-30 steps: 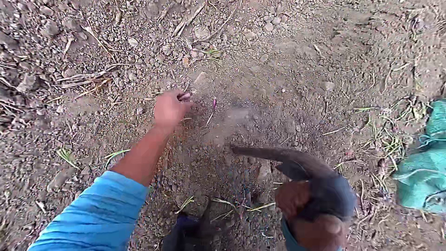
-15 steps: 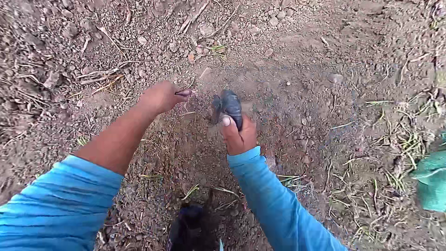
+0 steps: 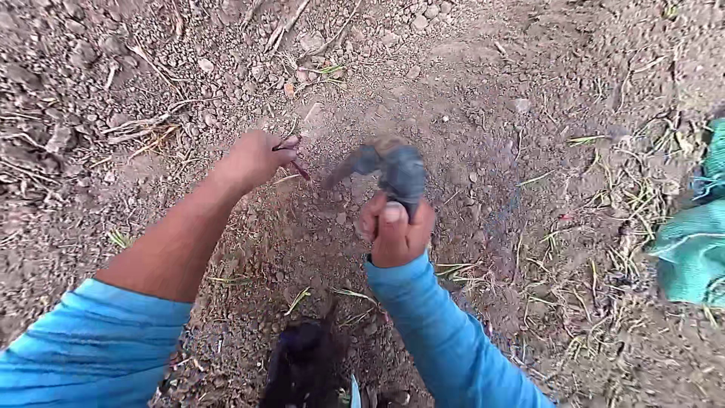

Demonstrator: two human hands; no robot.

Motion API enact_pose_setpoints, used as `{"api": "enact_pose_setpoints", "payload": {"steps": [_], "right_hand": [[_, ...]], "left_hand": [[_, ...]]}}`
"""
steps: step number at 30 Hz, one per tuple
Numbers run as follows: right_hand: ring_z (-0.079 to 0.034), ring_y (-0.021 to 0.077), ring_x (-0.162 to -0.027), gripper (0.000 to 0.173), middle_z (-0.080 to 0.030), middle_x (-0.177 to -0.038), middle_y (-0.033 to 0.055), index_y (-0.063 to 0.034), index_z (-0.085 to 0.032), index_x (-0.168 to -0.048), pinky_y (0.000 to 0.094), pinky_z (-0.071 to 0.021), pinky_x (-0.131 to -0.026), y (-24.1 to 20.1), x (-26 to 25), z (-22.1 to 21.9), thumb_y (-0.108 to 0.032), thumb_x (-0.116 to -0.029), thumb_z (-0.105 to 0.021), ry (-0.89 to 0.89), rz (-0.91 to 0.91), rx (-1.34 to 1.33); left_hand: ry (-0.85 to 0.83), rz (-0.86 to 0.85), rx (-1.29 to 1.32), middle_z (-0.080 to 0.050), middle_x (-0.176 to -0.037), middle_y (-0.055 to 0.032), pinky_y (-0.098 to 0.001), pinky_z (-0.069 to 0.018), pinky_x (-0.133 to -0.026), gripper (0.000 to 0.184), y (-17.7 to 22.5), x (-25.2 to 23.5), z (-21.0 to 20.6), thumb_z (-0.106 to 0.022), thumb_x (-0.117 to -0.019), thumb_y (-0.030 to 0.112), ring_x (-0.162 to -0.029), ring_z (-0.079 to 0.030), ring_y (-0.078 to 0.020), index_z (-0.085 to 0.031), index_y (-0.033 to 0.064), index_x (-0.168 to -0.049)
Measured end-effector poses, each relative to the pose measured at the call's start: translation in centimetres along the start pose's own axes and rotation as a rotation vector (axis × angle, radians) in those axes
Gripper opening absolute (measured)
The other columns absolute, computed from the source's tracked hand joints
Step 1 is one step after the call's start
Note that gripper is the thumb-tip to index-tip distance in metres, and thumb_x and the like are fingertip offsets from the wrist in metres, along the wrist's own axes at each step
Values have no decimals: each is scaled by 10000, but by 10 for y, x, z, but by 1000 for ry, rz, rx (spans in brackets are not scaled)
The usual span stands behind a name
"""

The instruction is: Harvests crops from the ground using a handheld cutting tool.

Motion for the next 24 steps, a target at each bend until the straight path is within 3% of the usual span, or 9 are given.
{"api": "enact_pose_setpoints", "payload": {"steps": [3,7,8,10,13,16,18,20,24], "right_hand": [[-473,0,-467,579,-499,-568,-95,-72,-617,-889,227,-436,-451,53,21,-3,-643,-945,-536,9,-217,147],[-516,-7,-484,447,-559,-621,-94,-180,-636,-907,172,-455,-442,-80,29,38,-615,-977,-559,-32,-4,-168],[-551,2,-531,402,-583,-665,-82,-164,-624,-929,168,-483,-500,-109,29,46,-556,-998,-563,-91,64,-283],[-563,35,-601,339,-591,-730,-51,-141,-617,-955,189,-488,-576,-134,29,53,-473,-1005,-567,-166,124,-387],[-547,-14,-485,466,-580,-601,-107,-207,-629,-881,180,-469,-429,-75,28,48,-657,-963,-541,-51,16,-65],[-472,3,-441,570,-500,-554,-98,-135,-610,-861,231,-430,-413,12,60,47,-692,-942,-522,51,-223,174],[-467,-9,-428,540,-494,-548,-113,-181,-605,-840,202,-425,-395,-12,73,61,-703,-951,-519,106,-178,97],[-498,-18,-472,475,-530,-595,-113,-212,-619,-875,174,-440,-428,-71,83,82,-669,-968,-525,64,-82,-5],[-546,-9,-548,472,-580,-665,-90,-203,-635,-943,166,-470,-521,-119,95,116,-660,-978,-520,-66,21,-8]], "left_hand": [[-58,-18,-96,-658,-1004,-310,-689,-463,-878,380,20,-7,-33,-542,-1088,241,-991,-638,-476,-665,-107,-996],[-153,-97,-198,-619,-1285,-314,-692,-490,-976,300,6,12,-117,-527,-1071,150,-1186,-623,-505,-627,-39,-1282],[-131,-110,-158,-561,-1359,-317,-676,-485,-994,327,3,21,-114,-486,-1094,151,-1210,-603,-506,-580,-25,-1353],[-10,-168,-70,-581,-1325,-309,-662,-467,-1011,301,3,32,-80,-449,-1098,92,-1202,-597,-495,-644,-28,-1293],[42,-293,-82,-727,-1113,-242,-658,-475,-975,208,39,46,-31,-566,-1053,59,-1075,-680,-433,-751,-15,-1114],[-50,-351,-175,-756,-953,-161,-632,-535,-878,97,85,63,-56,-691,-986,84,-925,-722,-359,-759,25,-1021],[-171,-334,-303,-725,-996,-224,-678,-529,-852,108,86,68,-111,-654,-977,50,-973,-699,-440,-727,7,-1045],[-274,-287,-462,-693,-1188,-223,-651,-526,-918,209,58,79,-163,-570,-1015,36,-1147,-656,-450,-695,34,-1182],[129,-385,-174,-682,-1207,-262,-677,-479,-990,215,37,64,-98,-632,-1025,124,-1190,-626,-473,-706,-27,-1159]]}}
Point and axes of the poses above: each hand's wrist, its own x-axis away from the middle knuckle, its own z-axis out of the back of the hand, y = z × x, the point moved 9 cm from there along -x, towards the middle knuckle
